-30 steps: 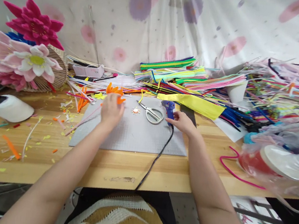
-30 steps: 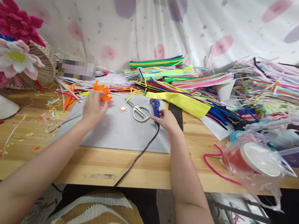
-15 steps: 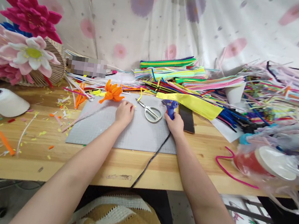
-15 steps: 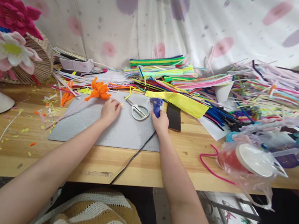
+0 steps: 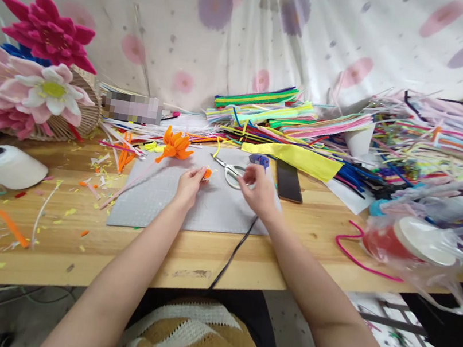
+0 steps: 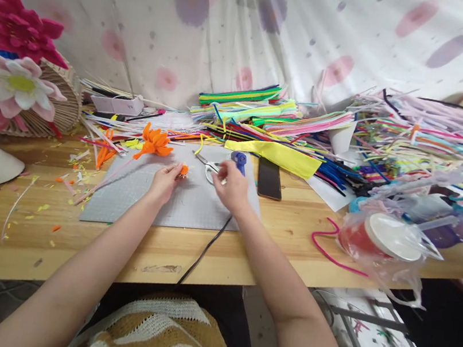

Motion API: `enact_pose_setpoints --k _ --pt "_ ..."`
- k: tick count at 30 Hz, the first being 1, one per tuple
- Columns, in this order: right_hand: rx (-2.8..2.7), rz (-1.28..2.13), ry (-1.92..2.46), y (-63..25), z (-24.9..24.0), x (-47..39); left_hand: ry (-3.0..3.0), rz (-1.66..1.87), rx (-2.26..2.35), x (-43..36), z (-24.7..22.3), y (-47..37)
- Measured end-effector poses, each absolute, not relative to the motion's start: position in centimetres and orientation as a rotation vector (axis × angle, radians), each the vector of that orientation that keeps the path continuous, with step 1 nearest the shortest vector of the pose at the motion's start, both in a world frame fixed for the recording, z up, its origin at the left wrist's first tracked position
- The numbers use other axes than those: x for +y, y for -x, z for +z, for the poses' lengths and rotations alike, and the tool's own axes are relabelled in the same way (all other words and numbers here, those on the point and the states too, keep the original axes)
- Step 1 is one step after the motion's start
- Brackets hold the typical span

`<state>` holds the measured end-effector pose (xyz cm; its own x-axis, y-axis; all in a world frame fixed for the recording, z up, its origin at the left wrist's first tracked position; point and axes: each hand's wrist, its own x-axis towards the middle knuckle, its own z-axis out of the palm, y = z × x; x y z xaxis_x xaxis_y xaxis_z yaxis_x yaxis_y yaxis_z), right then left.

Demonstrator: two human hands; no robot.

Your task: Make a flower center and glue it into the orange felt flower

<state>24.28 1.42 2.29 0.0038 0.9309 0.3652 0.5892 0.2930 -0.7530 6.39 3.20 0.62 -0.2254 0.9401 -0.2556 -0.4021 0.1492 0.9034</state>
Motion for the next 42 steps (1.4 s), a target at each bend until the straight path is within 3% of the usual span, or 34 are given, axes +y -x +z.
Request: enact_pose_setpoints --k 4,6,25,42 --pt "-1.321 1.188 1.211 -19.4 1.4 2.3 -0.616 1.411 1.173 2.5 1.0 -7.0" --pt "-1.208 1.355 1.135 -17.9 1.0 2.8 -0.630 1.398 1.157 2.3 1.2 -7.0" --pt "-1.034 1.400 1.062 -17.2 0.0 4.2 -0.849 1.427 1.342 3.2 0.2 -5.9" --pt "-0.936 1.428 0.964 -16.6 -0.9 4.4 -0.819 1.372 1.179 2.9 0.1 -5.2"
